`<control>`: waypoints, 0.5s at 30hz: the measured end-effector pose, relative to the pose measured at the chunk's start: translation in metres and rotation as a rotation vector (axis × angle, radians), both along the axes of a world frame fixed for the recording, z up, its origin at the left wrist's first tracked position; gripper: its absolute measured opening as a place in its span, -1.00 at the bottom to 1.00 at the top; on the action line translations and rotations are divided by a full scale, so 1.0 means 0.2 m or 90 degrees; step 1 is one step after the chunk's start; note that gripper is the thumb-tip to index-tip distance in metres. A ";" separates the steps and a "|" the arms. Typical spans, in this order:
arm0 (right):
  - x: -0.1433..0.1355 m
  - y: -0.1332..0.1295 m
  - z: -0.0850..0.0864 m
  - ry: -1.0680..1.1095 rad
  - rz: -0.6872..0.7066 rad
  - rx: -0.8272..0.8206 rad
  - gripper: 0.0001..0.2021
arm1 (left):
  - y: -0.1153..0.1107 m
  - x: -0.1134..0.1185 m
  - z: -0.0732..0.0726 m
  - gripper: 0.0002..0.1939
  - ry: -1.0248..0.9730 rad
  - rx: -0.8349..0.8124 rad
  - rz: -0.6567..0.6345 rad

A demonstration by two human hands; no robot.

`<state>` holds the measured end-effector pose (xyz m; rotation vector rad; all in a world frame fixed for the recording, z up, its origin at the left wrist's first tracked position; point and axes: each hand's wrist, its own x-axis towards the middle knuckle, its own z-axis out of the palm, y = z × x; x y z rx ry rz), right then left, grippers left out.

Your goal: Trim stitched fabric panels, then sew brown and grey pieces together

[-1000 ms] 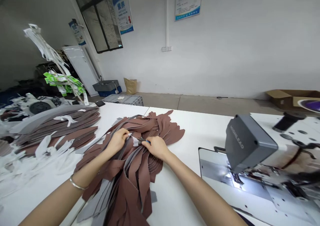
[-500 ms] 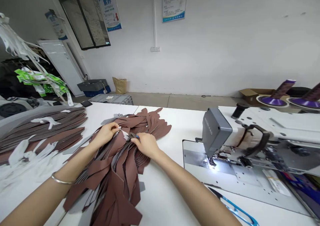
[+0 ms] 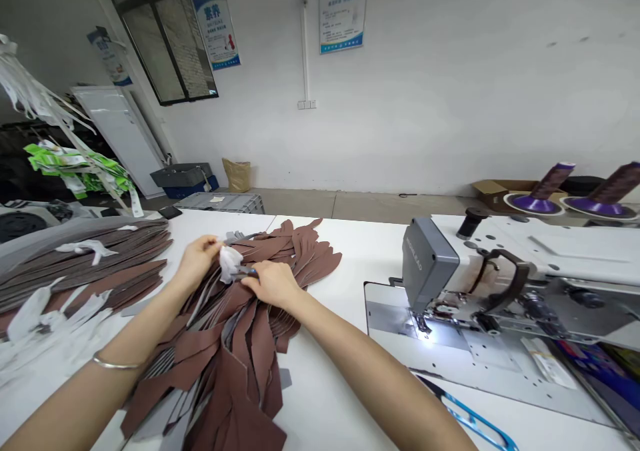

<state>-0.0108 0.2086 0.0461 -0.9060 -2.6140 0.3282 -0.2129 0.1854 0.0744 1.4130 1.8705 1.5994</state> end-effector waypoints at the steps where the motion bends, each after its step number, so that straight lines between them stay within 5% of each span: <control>1: 0.01 -0.02 -0.01 0.004 0.016 0.001 -0.63 | 0.01 -0.02 0.07 -0.64 -0.025 0.035 0.018; 5: 0.07 -0.08 -0.11 0.068 0.031 -0.009 -0.69 | -0.06 -0.20 0.42 -0.66 -0.067 0.161 0.109; 8: 0.18 -0.11 -0.21 0.132 0.000 -0.044 -0.79 | -0.28 -0.42 0.58 -0.76 -0.053 0.209 0.240; 11: 0.34 -0.13 -0.31 0.138 -0.017 -0.078 -0.79 | -0.65 -0.70 0.57 -0.78 -0.003 0.146 0.482; 15: 0.53 -0.15 -0.46 0.162 -0.030 -0.113 -0.76 | -1.29 -1.05 0.41 -0.81 0.086 -0.103 0.851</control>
